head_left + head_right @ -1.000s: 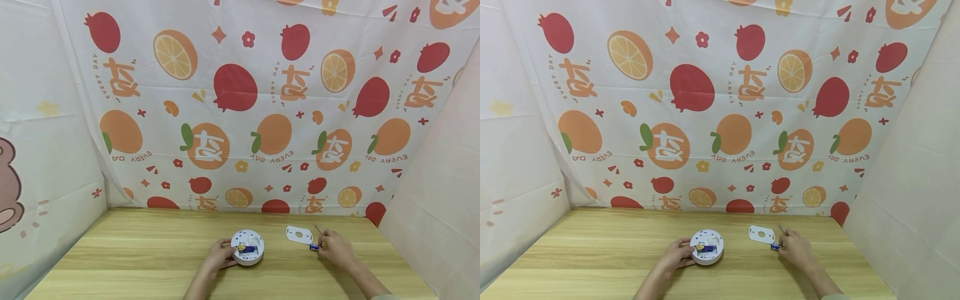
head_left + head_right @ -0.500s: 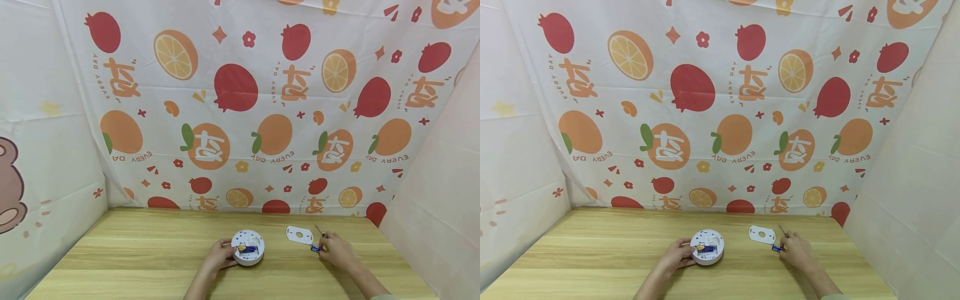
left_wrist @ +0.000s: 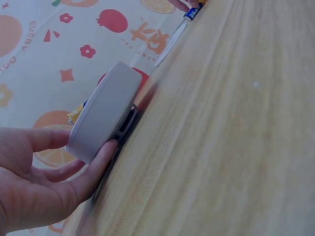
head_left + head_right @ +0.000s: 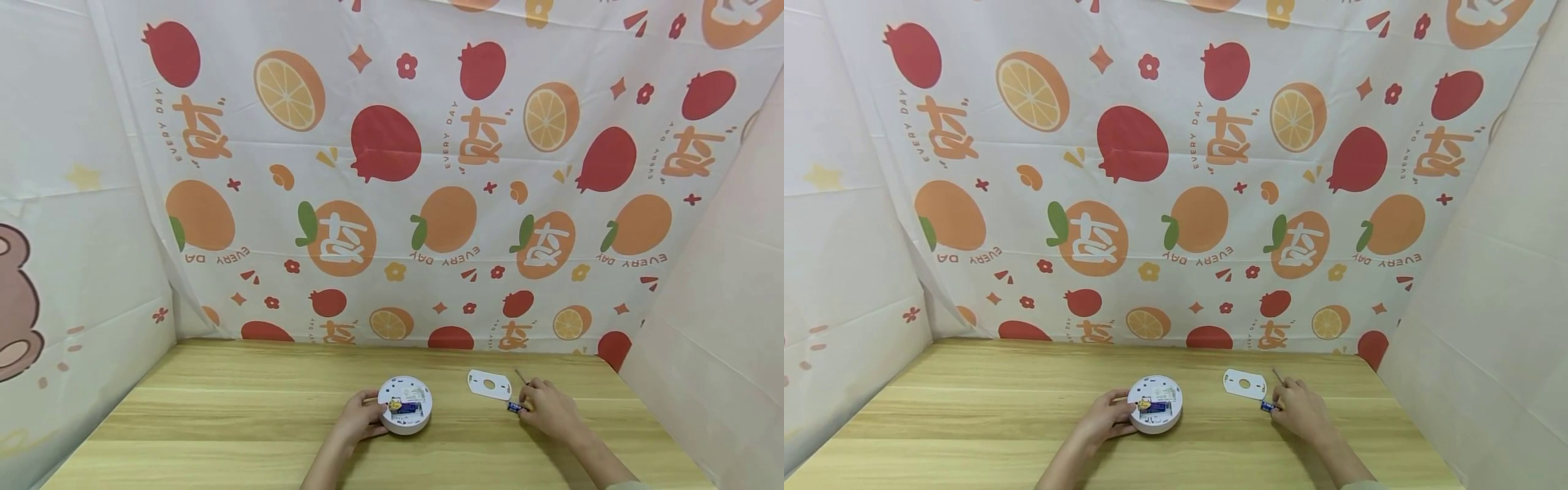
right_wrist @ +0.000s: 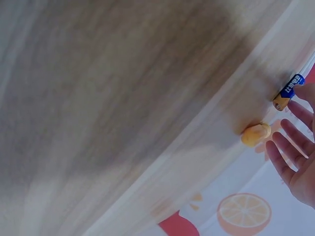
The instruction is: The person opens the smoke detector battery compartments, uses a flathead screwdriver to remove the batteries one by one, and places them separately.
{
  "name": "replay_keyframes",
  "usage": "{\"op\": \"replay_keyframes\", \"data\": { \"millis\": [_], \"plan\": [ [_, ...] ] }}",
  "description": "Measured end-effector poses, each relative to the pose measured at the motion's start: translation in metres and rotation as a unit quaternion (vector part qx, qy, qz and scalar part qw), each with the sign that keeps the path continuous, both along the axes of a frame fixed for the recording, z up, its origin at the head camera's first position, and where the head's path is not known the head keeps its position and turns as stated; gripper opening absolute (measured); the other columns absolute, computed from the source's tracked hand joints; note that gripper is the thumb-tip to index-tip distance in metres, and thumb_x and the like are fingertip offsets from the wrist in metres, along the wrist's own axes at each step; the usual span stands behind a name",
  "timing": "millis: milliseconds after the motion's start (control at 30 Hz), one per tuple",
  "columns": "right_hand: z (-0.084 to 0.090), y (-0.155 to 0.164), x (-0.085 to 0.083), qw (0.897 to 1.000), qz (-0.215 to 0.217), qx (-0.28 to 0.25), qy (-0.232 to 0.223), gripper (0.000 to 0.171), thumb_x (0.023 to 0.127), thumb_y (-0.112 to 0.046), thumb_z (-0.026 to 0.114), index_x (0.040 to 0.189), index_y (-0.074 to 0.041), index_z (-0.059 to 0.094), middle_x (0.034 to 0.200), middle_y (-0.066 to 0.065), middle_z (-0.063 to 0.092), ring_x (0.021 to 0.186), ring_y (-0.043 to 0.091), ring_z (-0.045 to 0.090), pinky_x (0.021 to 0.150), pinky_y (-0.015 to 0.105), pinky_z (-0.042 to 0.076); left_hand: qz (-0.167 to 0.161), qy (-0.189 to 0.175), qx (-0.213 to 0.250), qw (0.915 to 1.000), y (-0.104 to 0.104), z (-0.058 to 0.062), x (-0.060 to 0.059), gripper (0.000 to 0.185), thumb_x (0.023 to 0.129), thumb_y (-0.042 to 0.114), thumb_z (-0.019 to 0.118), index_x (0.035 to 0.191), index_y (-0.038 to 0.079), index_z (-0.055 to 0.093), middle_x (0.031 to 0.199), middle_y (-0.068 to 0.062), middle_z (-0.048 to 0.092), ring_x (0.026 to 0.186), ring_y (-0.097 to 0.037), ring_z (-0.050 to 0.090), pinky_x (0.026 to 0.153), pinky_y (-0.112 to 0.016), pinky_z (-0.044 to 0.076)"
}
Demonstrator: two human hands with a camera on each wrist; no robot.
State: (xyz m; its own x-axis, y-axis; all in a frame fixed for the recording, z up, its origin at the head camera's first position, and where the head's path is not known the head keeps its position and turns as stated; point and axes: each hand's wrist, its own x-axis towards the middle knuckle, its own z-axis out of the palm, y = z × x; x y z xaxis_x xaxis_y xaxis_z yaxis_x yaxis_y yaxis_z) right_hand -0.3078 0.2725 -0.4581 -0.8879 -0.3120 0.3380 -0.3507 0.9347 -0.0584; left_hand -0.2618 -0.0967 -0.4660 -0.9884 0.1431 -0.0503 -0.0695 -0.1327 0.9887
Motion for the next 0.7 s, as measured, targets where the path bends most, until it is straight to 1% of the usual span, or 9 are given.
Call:
{"op": "replay_keyframes", "data": {
  "millis": [167,333,467,567,700],
  "plan": [
    [0.001,-0.001,0.000,1.000,0.010,0.002,0.011,0.016,0.069,-0.022,0.076,0.075,-0.020,0.061,0.083,-0.007,0.051,0.073,0.013,0.046,0.046,0.026,0.040,0.000,-0.001,0.000,1.0000,0.000,0.000,0.000,0.049,0.088,-0.001,0.050,0.127,-0.020,0.027,0.113,-0.031,0.049,0.083,-0.022,0.057,0.072,-0.037,0.054],
    [0.004,-0.005,-0.001,0.999,0.024,0.001,0.032,0.017,0.069,-0.024,0.077,0.075,-0.019,0.062,0.082,-0.006,0.051,0.074,0.013,0.048,0.047,0.025,0.040,0.002,-0.003,0.000,1.0000,0.000,0.000,0.000,0.049,0.088,-0.001,0.050,0.127,-0.020,0.027,0.111,-0.030,0.050,0.084,-0.022,0.057,0.072,-0.037,0.054],
    [0.007,-0.012,0.000,0.999,0.027,-0.007,0.042,0.015,0.070,-0.025,0.076,0.076,-0.019,0.064,0.083,-0.007,0.052,0.073,0.012,0.049,0.045,0.025,0.040,0.002,-0.003,-0.001,1.0000,-0.001,0.001,0.001,0.049,0.089,-0.001,0.050,0.127,-0.020,0.027,0.112,-0.031,0.049,0.084,-0.022,0.057,0.072,-0.037,0.054],
    [0.011,-0.018,0.000,0.999,0.031,-0.009,0.043,0.015,0.070,-0.025,0.076,0.077,-0.018,0.065,0.086,-0.008,0.053,0.077,0.012,0.051,0.045,0.024,0.040,0.003,-0.002,0.000,1.0000,0.000,0.002,0.001,0.049,0.088,-0.001,0.050,0.127,-0.020,0.027,0.113,-0.031,0.049,0.083,-0.022,0.057,0.072,-0.037,0.054],
    [0.016,-0.026,0.001,0.997,0.054,0.002,0.060,0.017,0.069,-0.025,0.077,0.077,-0.017,0.065,0.086,-0.008,0.053,0.079,0.014,0.053,0.046,0.022,0.041,0.003,-0.003,0.001,1.0000,0.000,0.002,0.000,0.048,0.088,-0.001,0.050,0.127,-0.020,0.027,0.112,-0.030,0.049,0.083,-0.022,0.057,0.071,-0.036,0.054]
  ]
}}
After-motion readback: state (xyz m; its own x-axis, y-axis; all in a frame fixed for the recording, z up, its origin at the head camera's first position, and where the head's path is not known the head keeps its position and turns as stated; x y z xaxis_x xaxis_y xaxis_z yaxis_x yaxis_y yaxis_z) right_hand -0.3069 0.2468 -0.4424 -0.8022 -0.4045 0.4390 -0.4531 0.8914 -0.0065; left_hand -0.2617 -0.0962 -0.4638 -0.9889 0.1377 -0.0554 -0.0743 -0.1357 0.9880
